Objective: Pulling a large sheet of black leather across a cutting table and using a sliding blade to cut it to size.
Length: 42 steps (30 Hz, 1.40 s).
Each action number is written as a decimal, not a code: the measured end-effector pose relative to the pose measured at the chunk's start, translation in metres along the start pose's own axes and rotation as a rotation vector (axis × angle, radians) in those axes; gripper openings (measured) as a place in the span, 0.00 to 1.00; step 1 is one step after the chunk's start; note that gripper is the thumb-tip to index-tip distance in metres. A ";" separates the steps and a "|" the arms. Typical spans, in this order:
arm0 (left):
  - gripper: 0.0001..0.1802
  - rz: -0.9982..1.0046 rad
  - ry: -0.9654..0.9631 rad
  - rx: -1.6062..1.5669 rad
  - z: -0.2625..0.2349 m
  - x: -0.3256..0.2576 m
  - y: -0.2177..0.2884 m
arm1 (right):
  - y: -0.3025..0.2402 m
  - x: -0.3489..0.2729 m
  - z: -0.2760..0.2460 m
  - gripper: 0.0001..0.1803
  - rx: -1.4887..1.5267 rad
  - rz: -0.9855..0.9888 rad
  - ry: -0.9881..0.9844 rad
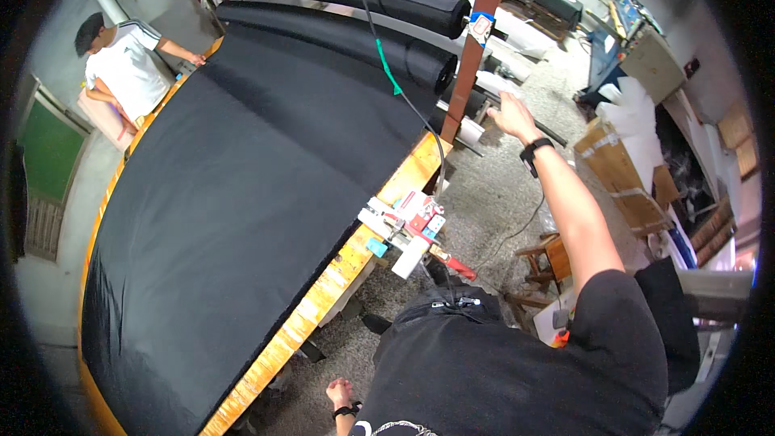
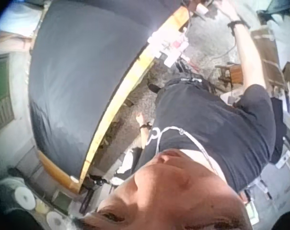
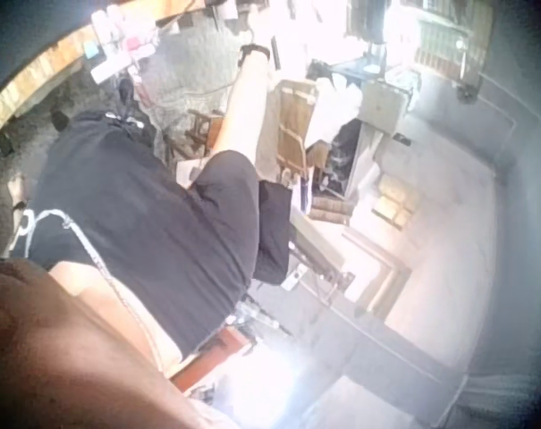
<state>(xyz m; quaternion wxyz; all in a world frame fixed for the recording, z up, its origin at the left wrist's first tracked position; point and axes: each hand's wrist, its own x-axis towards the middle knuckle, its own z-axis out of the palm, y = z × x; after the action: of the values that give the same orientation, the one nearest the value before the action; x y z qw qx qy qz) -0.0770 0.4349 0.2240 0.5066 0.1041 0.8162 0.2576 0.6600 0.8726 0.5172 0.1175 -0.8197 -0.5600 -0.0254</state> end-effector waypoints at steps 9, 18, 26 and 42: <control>0.14 -0.185 -0.007 -0.143 0.159 -0.158 -0.087 | 0.040 0.097 0.099 0.22 -0.107 -0.248 -0.079; 0.11 -0.151 -0.060 0.164 0.228 -0.249 -0.125 | 0.050 0.105 0.090 0.25 -0.162 -0.182 -0.123; 0.19 -0.134 0.118 -0.099 0.194 -0.220 -0.108 | 0.062 0.120 0.115 0.21 -0.149 -0.392 -0.009; 0.19 0.072 0.272 0.127 0.115 -0.160 -0.100 | 0.044 0.006 0.047 0.32 -0.176 -0.539 0.327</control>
<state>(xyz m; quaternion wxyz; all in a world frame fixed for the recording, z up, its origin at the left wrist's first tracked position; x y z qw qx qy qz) 0.1077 0.3180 0.2543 0.3743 0.1295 0.8876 0.2354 0.6982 0.8731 0.4657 0.1238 -0.6339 -0.7263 -0.2351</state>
